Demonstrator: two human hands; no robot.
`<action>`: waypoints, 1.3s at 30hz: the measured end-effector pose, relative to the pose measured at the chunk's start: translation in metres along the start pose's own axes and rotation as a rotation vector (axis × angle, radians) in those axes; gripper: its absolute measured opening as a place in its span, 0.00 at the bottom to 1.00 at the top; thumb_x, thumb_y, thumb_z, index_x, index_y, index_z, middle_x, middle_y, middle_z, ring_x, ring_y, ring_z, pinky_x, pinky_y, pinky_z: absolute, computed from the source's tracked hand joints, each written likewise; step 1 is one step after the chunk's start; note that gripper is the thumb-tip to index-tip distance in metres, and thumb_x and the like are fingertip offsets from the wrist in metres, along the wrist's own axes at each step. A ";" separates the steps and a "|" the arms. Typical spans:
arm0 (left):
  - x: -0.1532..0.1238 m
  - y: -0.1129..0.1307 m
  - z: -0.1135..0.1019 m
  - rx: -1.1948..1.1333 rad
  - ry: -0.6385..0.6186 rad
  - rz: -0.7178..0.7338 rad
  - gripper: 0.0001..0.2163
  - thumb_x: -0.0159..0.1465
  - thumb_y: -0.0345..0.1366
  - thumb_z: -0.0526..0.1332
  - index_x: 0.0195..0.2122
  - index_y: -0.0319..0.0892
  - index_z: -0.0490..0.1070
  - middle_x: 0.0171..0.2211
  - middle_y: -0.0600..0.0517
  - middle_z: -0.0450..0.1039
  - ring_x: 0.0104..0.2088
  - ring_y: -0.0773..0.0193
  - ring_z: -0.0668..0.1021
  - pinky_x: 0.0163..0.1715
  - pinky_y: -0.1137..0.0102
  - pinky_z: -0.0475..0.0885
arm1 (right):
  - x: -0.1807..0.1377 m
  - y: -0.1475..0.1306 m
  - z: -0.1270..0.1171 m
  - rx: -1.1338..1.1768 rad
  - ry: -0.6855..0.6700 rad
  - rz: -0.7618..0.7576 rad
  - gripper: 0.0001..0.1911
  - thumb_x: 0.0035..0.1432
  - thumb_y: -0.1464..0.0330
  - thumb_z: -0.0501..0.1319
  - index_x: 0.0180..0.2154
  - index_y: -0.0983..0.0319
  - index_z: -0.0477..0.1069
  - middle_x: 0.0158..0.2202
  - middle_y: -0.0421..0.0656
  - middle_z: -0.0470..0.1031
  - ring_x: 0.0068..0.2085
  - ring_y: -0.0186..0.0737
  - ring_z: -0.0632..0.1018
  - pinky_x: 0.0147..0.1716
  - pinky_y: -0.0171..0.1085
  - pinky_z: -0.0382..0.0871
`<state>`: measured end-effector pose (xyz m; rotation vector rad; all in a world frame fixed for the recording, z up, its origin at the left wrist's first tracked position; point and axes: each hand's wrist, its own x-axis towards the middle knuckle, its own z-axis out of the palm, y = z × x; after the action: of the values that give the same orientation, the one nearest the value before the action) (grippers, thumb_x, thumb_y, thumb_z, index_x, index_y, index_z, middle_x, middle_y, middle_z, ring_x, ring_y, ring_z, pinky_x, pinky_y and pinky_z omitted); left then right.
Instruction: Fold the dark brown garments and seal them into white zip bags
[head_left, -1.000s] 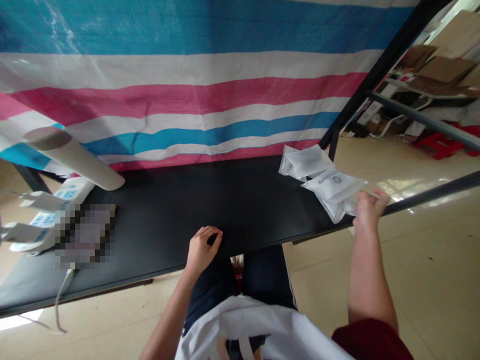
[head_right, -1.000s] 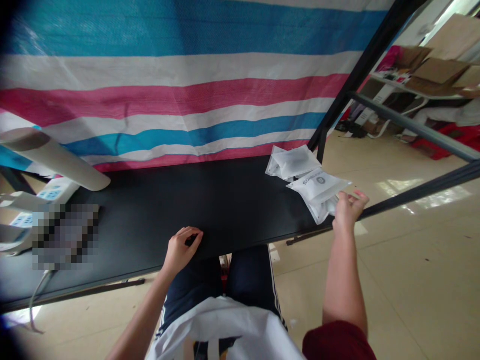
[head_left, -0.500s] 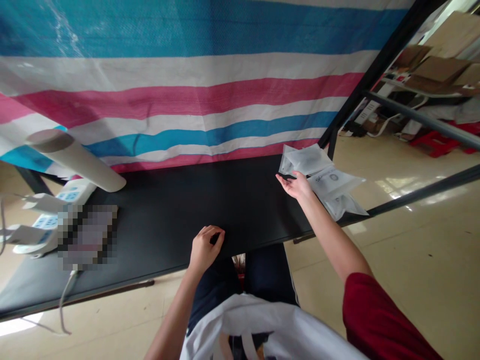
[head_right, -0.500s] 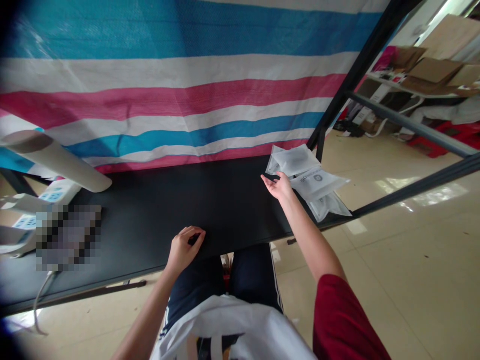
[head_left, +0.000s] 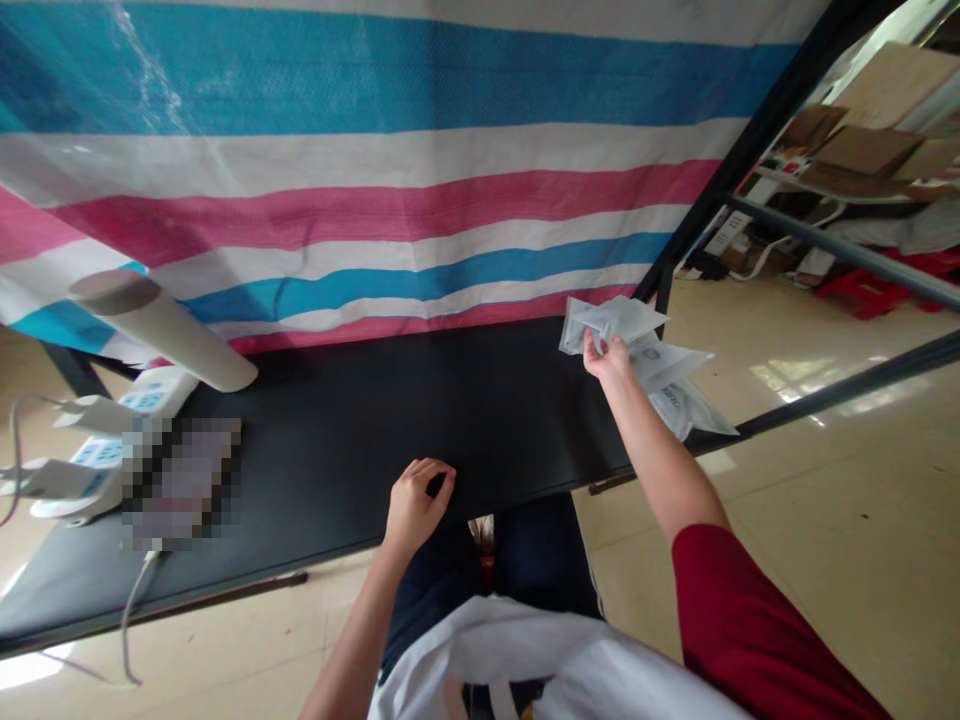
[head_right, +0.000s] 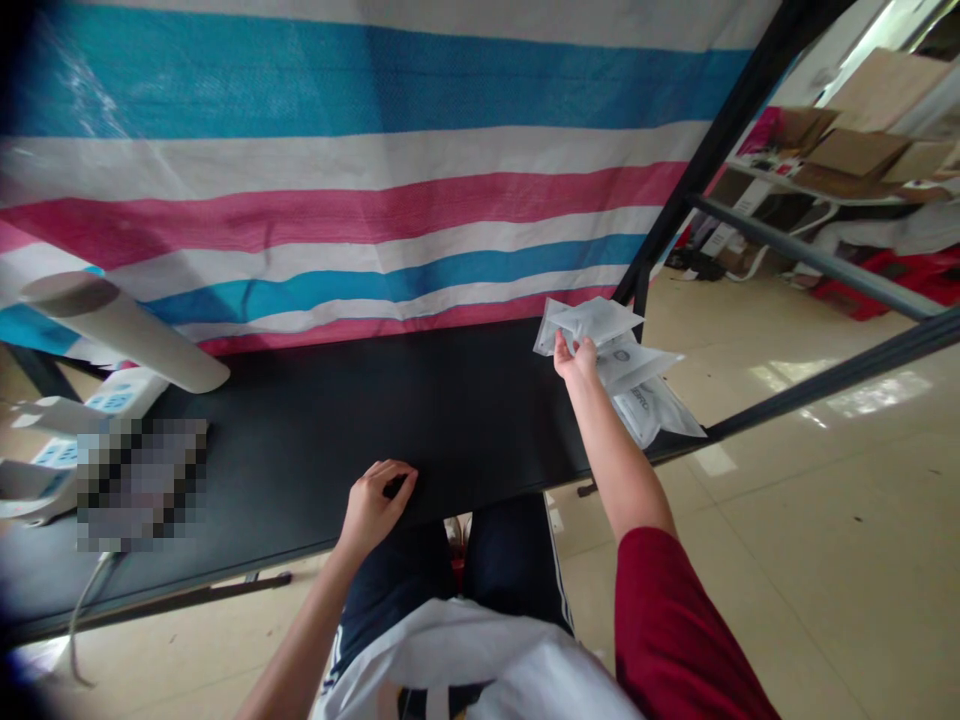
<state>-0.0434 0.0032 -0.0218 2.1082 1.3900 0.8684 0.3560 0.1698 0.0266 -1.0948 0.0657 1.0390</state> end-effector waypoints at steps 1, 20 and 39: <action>0.000 0.000 0.000 0.001 0.000 -0.001 0.09 0.67 0.39 0.57 0.34 0.44 0.75 0.35 0.50 0.78 0.36 0.60 0.78 0.38 0.66 0.73 | 0.001 -0.001 -0.002 0.007 0.013 -0.009 0.13 0.71 0.61 0.41 0.39 0.57 0.60 0.37 0.41 0.68 0.31 0.29 0.79 0.22 0.26 0.74; -0.001 0.002 0.001 0.002 0.017 0.001 0.09 0.67 0.38 0.57 0.34 0.45 0.75 0.36 0.50 0.78 0.38 0.60 0.78 0.39 0.65 0.73 | 0.025 -0.006 0.006 -0.139 0.084 -0.168 0.08 0.68 0.61 0.49 0.37 0.57 0.59 0.33 0.37 0.62 0.25 0.27 0.70 0.20 0.24 0.71; -0.011 0.007 0.000 -0.017 0.132 0.066 0.08 0.67 0.36 0.57 0.33 0.44 0.74 0.34 0.49 0.77 0.34 0.63 0.78 0.36 0.67 0.74 | -0.156 0.088 -0.009 -0.337 -0.775 0.187 0.09 0.56 0.65 0.65 0.34 0.58 0.65 0.45 0.42 0.77 0.48 0.47 0.80 0.31 0.35 0.76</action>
<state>-0.0423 -0.0091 -0.0196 2.1279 1.3794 1.0594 0.2108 0.0662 0.0409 -0.9240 -0.6586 1.6236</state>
